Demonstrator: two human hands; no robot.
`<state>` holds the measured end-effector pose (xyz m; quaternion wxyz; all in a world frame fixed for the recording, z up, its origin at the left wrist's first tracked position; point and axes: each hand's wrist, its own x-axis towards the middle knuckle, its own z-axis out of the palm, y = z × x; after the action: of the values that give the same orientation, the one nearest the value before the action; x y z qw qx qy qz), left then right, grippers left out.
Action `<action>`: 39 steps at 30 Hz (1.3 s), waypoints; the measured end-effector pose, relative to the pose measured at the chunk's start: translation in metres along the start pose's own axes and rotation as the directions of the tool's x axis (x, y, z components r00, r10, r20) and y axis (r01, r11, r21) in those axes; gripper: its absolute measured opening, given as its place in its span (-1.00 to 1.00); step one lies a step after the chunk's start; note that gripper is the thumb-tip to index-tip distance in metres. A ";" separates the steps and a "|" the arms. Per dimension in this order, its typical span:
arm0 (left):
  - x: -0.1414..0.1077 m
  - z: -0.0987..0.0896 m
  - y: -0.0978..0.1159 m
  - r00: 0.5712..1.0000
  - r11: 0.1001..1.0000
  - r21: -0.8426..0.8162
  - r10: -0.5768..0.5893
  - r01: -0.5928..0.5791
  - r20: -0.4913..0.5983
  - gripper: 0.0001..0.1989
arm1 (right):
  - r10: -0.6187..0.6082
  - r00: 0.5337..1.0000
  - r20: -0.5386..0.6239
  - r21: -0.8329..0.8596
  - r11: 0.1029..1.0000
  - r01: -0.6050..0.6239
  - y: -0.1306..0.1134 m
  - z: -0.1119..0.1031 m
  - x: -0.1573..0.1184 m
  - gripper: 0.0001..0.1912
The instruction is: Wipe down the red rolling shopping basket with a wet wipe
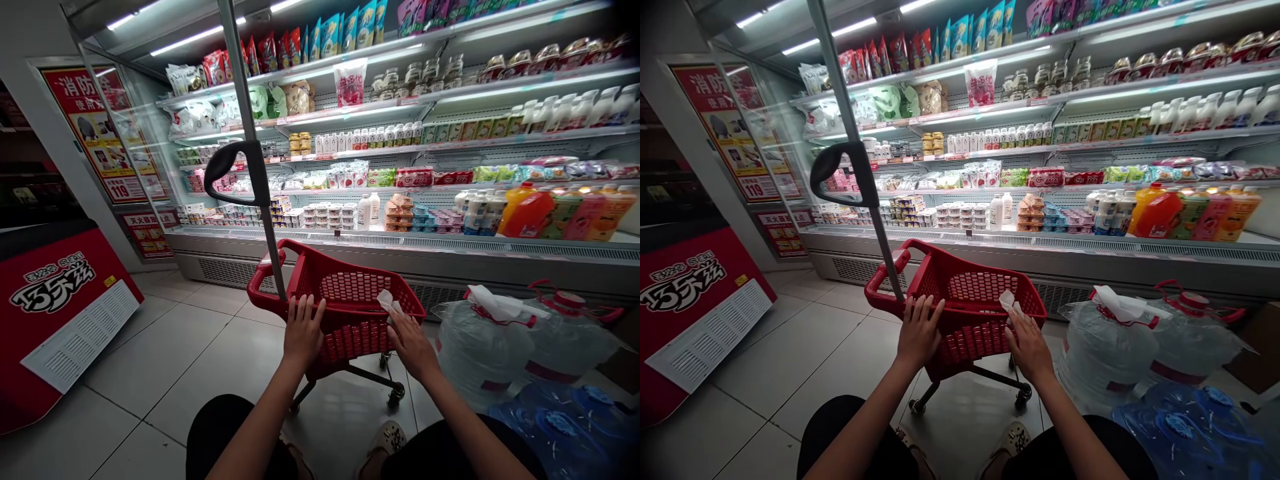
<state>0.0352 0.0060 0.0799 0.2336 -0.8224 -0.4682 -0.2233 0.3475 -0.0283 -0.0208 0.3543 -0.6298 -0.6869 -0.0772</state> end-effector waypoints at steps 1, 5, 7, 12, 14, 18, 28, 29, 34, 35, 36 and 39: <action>0.000 0.000 0.001 1.000 1.000 -0.005 -0.001 0.001 0.009 -0.26 | 0.016 1.000 -0.017 0.018 1.000 -0.016 -0.007 0.002 0.002 -0.38; 0.002 0.003 0.008 1.000 1.000 -0.021 -0.005 0.005 0.015 -0.08 | -0.091 0.996 -0.015 0.131 0.987 0.092 -0.071 0.017 0.019 -0.41; 0.003 0.005 0.010 1.000 1.000 -0.017 -0.010 0.010 0.010 -0.04 | -0.178 0.984 0.018 0.176 0.969 0.172 -0.112 0.025 0.029 -0.40; 0.001 0.008 0.010 1.000 0.999 0.032 0.021 -0.020 -0.018 -0.10 | -0.246 0.967 0.073 0.228 0.948 0.224 -0.166 0.032 0.042 -0.40; 0.000 0.006 0.009 0.999 0.999 0.040 0.031 -0.030 -0.021 -0.06 | -0.268 0.961 0.067 0.231 0.941 0.247 -0.156 0.028 0.040 -0.42; 0.000 -0.001 0.010 1.000 0.999 0.022 0.026 -0.026 0.009 0.00 | -0.210 0.977 0.041 0.201 0.959 0.198 -0.100 0.014 0.025 -0.44; 0.002 0.004 0.024 0.999 0.999 0.008 0.034 -0.033 -0.027 -0.06 | -0.162 0.986 0.045 0.267 0.953 0.145 -0.128 0.016 0.032 -0.45; 0.001 0.006 0.025 0.999 0.999 0.017 0.036 -0.036 -0.039 -0.09 | -0.196 0.980 0.043 0.286 0.942 0.175 -0.142 0.018 0.034 -0.44; -0.001 0.006 0.022 0.997 0.998 0.015 0.063 -0.062 -0.040 -0.07 | -0.254 0.967 0.037 0.264 0.935 0.235 -0.148 0.017 0.031 -0.43; -0.001 0.005 0.021 0.998 0.998 0.007 0.063 -0.063 -0.032 -0.04 | -0.245 0.969 0.042 0.240 0.944 0.228 -0.137 0.015 0.029 -0.43; -0.001 0.004 0.019 0.998 0.998 0.000 0.061 -0.061 -0.023 -0.02 | -0.224 0.974 0.046 0.213 0.954 0.209 -0.122 0.012 0.027 -0.43; -0.001 0.001 0.016 0.999 0.999 -0.010 0.054 -0.054 -0.006 0.03 | -0.107 0.994 0.037 0.130 0.986 0.102 -0.070 0.000 0.018 -0.44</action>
<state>0.0492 -0.0012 0.0754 0.2368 -0.8352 -0.4442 -0.2217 0.2837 -0.0269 0.0134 0.3743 -0.5704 -0.7301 -0.0376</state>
